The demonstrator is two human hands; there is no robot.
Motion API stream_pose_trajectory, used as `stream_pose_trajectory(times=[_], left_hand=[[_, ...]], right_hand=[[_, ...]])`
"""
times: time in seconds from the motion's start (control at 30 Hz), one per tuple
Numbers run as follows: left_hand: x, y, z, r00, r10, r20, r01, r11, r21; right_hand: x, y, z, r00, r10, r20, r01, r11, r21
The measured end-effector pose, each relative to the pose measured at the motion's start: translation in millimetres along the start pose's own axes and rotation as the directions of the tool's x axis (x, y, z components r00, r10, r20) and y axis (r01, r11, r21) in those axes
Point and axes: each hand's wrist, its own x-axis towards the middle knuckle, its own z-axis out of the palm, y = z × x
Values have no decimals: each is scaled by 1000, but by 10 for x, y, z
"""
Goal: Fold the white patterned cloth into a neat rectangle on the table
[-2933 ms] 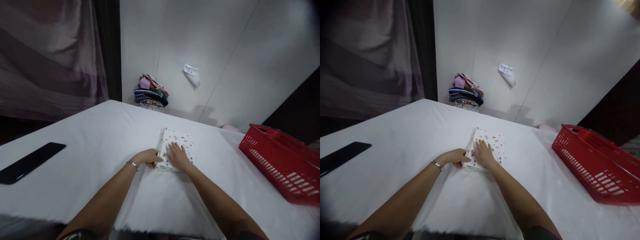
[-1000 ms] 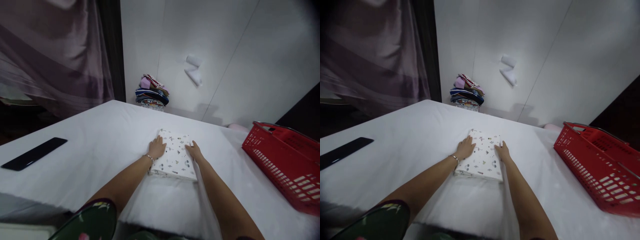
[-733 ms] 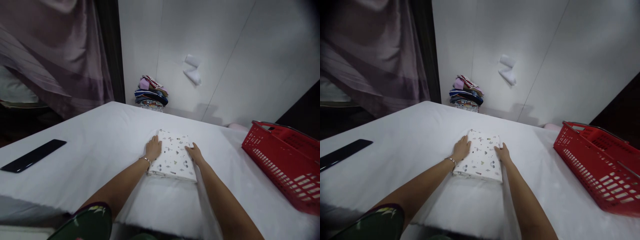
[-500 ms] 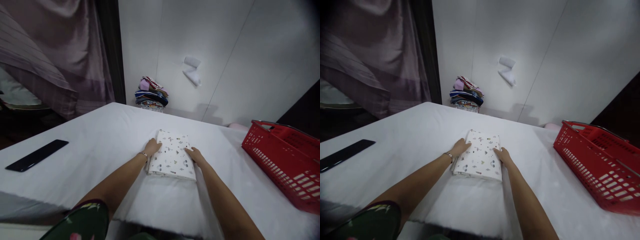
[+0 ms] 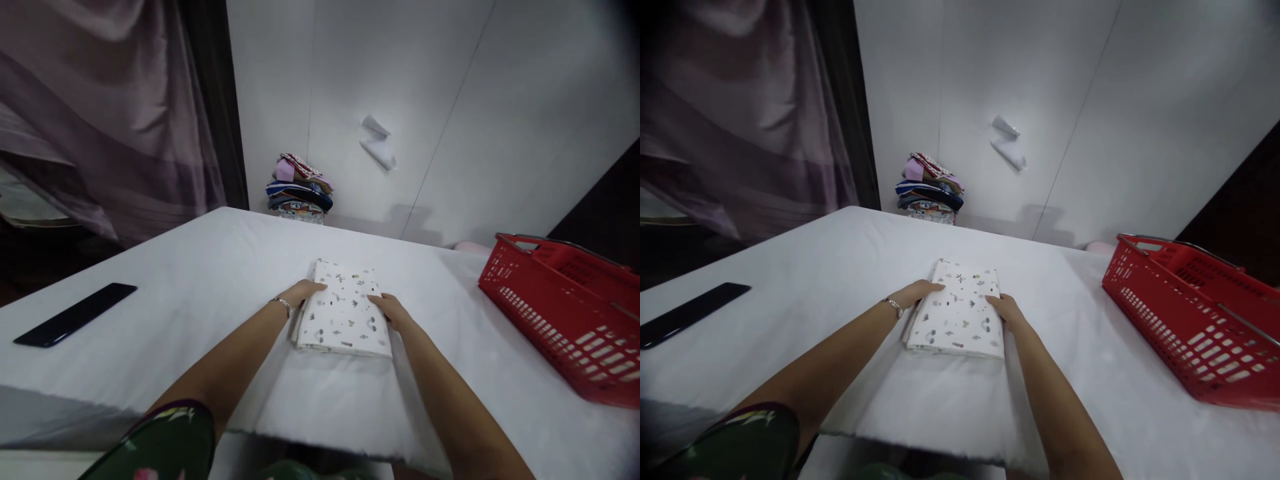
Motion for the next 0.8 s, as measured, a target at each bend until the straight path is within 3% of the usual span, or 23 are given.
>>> stream_pose_trajectory(times=[0.2, 0.43, 0.57, 0.8], left_hand=[[-142, -24, 17, 993, 51, 103, -33, 985, -171], [-210, -33, 77, 967, 35, 254, 77, 904, -420], [-257, -100, 87, 937, 53, 345, 117, 884, -452], [-413, -158, 67, 926, 53, 374, 87, 934, -347]], right_hand=[[-4, 69, -39, 1000, -23, 20, 22, 998, 54], [-49, 97, -28, 998, -62, -1, 61, 991, 120], [-80, 127, -53, 998, -60, -6, 60, 991, 123], [-87, 187, -107, 995, -92, -42, 95, 994, 56]])
